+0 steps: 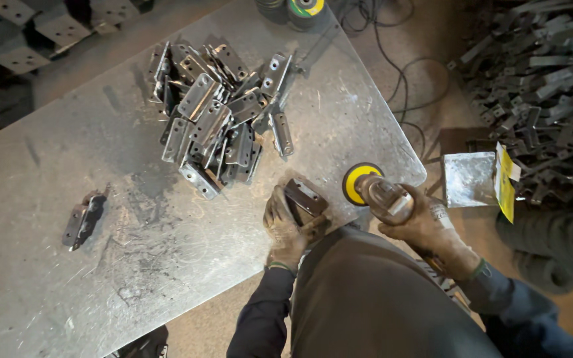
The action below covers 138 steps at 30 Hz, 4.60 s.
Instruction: The person holds small metal bracket parts against a spinning angle grinder disc on a work table, grinding their edges with sparks flying, then sets finished pieces on the table and picks up the next part from a pile, repeating the process.
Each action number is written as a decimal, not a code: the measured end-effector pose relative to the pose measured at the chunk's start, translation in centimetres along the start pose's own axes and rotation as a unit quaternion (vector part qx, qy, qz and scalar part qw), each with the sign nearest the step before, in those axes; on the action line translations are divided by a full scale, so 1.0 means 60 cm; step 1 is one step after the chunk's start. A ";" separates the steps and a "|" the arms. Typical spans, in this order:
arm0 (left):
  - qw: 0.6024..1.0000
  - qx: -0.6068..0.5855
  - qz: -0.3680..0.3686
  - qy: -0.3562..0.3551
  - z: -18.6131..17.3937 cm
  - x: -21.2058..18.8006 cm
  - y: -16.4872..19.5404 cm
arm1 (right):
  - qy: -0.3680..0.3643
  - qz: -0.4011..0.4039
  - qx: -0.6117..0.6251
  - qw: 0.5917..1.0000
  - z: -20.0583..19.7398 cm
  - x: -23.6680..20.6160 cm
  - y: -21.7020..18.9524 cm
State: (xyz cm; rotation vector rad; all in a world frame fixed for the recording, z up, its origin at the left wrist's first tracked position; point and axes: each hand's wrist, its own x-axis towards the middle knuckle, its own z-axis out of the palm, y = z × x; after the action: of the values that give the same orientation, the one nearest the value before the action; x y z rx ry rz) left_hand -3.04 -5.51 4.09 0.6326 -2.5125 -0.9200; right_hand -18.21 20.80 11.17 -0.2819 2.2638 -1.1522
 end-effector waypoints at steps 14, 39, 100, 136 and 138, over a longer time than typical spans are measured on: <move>0.990 0.127 0.068 0.005 -0.012 -0.009 -0.013 | 0.003 0.060 -0.027 0.998 -0.018 -0.004 -0.019; 0.994 0.032 0.099 0.044 0.021 -0.058 -0.017 | -0.137 -0.023 -0.228 0.964 0.043 0.051 -0.242; 0.996 0.042 0.077 -0.002 0.000 -0.058 -0.012 | -0.160 -0.045 -0.410 0.897 0.087 0.072 -0.271; 0.993 0.023 0.111 0.019 -0.005 -0.041 -0.013 | -0.137 -0.070 -0.405 0.901 0.088 0.072 -0.266; 0.993 0.035 0.112 0.015 -0.005 -0.041 -0.014 | -0.147 -0.046 -0.414 0.897 0.088 0.073 -0.267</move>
State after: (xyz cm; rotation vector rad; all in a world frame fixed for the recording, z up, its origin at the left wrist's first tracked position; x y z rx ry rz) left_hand -0.64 -4.93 3.21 0.3726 -2.5349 -0.7380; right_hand -19.80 5.67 19.70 -0.8313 2.3453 -0.0887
